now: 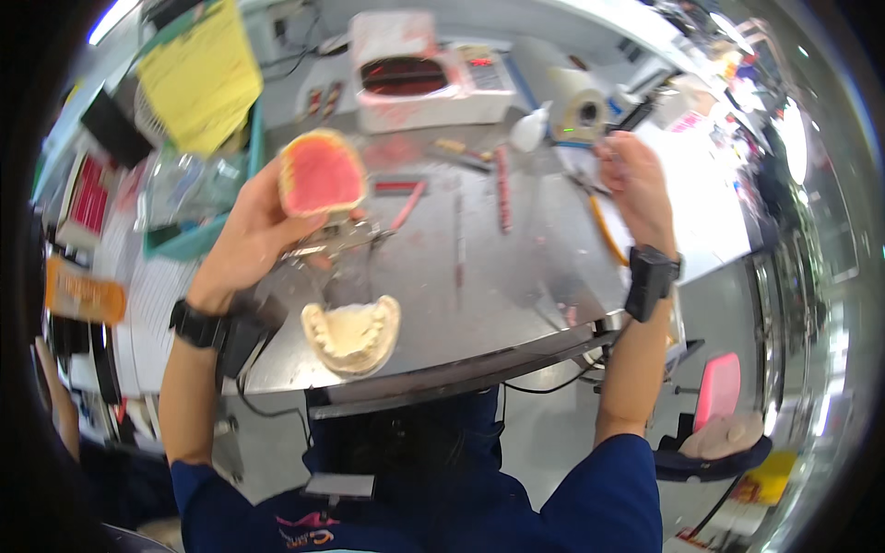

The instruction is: The person fits a denture onto a dental model, applies a substance to it using a brush, and presses artificial teeth into the wax by hand. They then repeatedly fit the denture back onto the model to check the alignment.

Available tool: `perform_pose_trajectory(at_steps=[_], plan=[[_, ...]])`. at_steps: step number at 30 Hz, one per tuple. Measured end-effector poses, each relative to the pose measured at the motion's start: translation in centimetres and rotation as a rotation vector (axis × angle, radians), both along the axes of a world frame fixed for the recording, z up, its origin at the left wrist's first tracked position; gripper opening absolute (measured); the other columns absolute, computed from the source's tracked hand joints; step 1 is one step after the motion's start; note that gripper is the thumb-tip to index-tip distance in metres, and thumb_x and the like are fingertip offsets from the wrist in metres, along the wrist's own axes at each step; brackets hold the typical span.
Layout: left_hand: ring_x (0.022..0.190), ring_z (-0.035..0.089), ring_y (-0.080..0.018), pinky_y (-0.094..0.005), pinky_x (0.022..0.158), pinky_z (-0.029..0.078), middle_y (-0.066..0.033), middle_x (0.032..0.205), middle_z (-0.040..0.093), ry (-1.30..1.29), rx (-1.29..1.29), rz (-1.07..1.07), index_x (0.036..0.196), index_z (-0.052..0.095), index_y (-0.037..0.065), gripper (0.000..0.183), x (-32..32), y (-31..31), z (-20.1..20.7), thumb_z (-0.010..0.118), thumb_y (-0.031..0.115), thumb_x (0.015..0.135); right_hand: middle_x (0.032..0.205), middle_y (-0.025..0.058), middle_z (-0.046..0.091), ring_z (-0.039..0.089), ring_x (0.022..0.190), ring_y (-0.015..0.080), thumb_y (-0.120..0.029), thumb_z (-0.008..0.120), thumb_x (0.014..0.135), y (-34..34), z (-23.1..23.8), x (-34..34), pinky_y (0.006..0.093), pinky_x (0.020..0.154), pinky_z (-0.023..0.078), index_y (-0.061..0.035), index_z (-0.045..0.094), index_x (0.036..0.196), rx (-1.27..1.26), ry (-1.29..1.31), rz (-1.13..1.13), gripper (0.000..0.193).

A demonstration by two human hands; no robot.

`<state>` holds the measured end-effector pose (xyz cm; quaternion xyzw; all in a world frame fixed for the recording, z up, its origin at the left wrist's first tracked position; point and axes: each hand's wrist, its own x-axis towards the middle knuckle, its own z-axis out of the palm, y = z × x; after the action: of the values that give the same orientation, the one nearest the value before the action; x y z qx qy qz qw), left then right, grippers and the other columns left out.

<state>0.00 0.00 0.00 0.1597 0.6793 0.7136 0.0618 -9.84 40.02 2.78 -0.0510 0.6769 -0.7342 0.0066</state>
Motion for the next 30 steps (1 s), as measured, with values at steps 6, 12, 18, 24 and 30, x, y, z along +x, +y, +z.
perform_pose_trajectory(at_steps=[6,12,18,24,30], plan=[[0.109,0.061,-0.0172,-0.0307,0.092,0.051,-0.0093,0.121,0.059,0.039,0.035,-0.108,0.138,0.037,0.005,0.052,-0.5,-0.9,-1.2,0.059,0.001,0.091,0.078,0.0024,0.050,0.037,0.060,0.0035,-0.008,0.052,0.095,-0.2,-1.7,-2.4,0.0169,0.051,0.031,-0.0020,0.050,0.092,-0.104,-0.059,0.029,0.007],[0.120,0.051,-0.0172,-0.0342,0.103,0.042,-0.0069,0.133,0.050,0.203,0.042,-0.092,0.145,0.030,0.003,0.066,-0.4,-0.6,-1.8,0.061,-0.004,0.087,0.097,0.0110,0.057,0.047,0.071,0.0102,-0.003,0.044,0.097,0.6,-4.2,-4.6,0.0221,0.063,0.041,0.0033,0.046,0.122,-0.579,0.015,0.133,0.026],[0.121,0.051,-0.0184,-0.0341,0.101,0.043,-0.0088,0.136,0.047,0.205,0.116,-0.084,0.148,0.022,0.009,0.074,-0.4,-0.3,-1.6,0.060,-0.006,0.087,0.112,0.0164,0.067,0.063,0.085,0.0120,-0.009,0.047,0.098,-2.1,-4.3,-3.0,0.0210,0.068,0.047,0.0023,0.052,0.122,0.001,0.338,-0.304,0.027],[0.121,0.050,-0.0130,-0.0266,0.095,0.047,-0.0033,0.141,0.042,0.197,0.121,-0.105,0.149,0.022,0.009,0.084,-0.7,-0.6,-1.6,0.073,0.010,0.083,0.096,0.0125,0.071,0.065,0.076,0.0113,-0.021,0.054,0.098,-3.3,-5.8,-3.1,0.0201,0.060,0.046,0.0018,0.063,0.108,0.337,0.463,-0.476,0.026],[0.112,0.056,-0.0102,-0.0222,0.084,0.050,-0.0037,0.136,0.048,0.148,0.156,-0.135,0.149,0.024,0.008,0.088,-0.5,-0.7,-1.3,0.077,0.019,0.080,0.091,0.0075,0.070,0.064,0.076,0.0094,-0.021,0.055,0.098,-2.9,-6.0,-3.0,0.0205,0.063,0.045,0.0003,0.066,0.103,0.448,0.507,-0.589,0.025]])
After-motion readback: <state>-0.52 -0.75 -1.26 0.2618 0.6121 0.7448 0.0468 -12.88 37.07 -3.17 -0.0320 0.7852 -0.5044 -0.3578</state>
